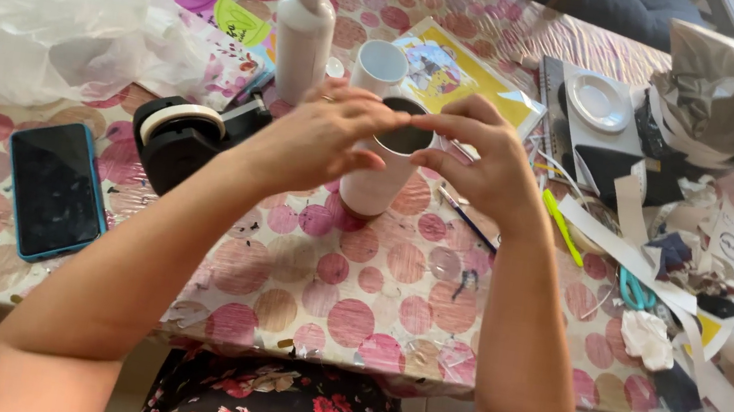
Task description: Wrapping a white tumbler with paper and securing it with tape
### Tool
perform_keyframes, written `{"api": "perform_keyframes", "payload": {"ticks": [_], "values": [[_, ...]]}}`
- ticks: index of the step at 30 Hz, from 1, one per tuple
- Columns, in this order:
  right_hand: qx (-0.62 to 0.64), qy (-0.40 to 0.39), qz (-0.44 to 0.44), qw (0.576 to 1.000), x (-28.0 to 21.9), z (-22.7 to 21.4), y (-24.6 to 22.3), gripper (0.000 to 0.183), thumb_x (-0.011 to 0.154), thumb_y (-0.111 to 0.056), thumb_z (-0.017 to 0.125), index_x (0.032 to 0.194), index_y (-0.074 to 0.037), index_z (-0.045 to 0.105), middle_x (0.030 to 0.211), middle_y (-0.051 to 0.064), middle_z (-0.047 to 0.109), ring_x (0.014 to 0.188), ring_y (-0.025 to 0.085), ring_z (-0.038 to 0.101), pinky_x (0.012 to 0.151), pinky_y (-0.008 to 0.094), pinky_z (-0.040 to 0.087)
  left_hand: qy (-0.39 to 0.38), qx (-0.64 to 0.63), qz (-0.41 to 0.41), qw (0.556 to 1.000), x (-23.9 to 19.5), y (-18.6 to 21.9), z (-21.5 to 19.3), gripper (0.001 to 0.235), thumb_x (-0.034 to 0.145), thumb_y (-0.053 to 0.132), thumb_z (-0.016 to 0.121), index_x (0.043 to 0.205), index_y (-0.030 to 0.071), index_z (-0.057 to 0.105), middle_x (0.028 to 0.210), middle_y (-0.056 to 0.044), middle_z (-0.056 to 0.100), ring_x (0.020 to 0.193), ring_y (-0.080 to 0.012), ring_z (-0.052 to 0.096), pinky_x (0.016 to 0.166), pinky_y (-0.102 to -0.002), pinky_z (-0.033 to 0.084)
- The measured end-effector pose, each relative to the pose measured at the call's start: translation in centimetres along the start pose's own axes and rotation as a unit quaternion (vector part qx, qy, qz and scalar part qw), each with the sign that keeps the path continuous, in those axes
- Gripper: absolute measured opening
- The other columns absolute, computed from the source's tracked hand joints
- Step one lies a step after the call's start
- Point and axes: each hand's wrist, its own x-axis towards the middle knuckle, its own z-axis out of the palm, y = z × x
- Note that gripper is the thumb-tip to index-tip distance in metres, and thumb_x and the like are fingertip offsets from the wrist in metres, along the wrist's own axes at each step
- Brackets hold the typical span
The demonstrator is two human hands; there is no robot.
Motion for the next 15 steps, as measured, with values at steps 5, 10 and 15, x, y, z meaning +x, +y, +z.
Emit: {"api": "perform_keyframes", "payload": {"ticks": [5, 10, 15], "values": [[0.014, 0.101, -0.036, 0.994, 2.7, 8.5, -3.4, 0.012, 0.095, -0.018, 0.077, 0.104, -0.011, 0.078, 0.094, 0.009, 0.070, 0.084, 0.027, 0.070, 0.078, 0.034, 0.057, 0.036, 0.187, -0.132, 0.973, -9.1, -5.1, -4.5, 0.037, 0.094, 0.020, 0.075, 0.130, 0.014, 0.068, 0.123, -0.010, 0.070, 0.120, -0.0312, 0.065, 0.103, -0.045, 0.046], [-0.078, -0.154, 0.110, 0.979, 9.2, 17.6, -0.3, 0.022, 0.101, -0.028, 0.058, 0.114, -0.014, 0.070, 0.127, 0.013, 0.058, 0.110, 0.047, 0.062, 0.087, 0.056, 0.058, 0.018, 0.317, -0.209, 0.925, -16.9, -7.8, -4.6, 0.026, 0.099, 0.031, 0.068, 0.124, 0.026, 0.073, 0.123, 0.001, 0.069, 0.109, -0.0259, 0.068, 0.092, -0.037, 0.055], [-0.131, -0.265, 0.226, 0.928, 13.5, 23.9, 6.4, 0.024, 0.098, -0.041, 0.063, 0.111, -0.027, 0.076, 0.140, 0.001, 0.051, 0.126, 0.039, 0.056, 0.099, 0.052, 0.054, 0.030, 0.282, -0.212, 0.935, -17.9, -8.1, -4.8, 0.023, 0.099, 0.024, 0.065, 0.121, 0.026, 0.073, 0.121, 0.005, 0.069, 0.108, -0.0222, 0.067, 0.089, -0.033, 0.058]]}}
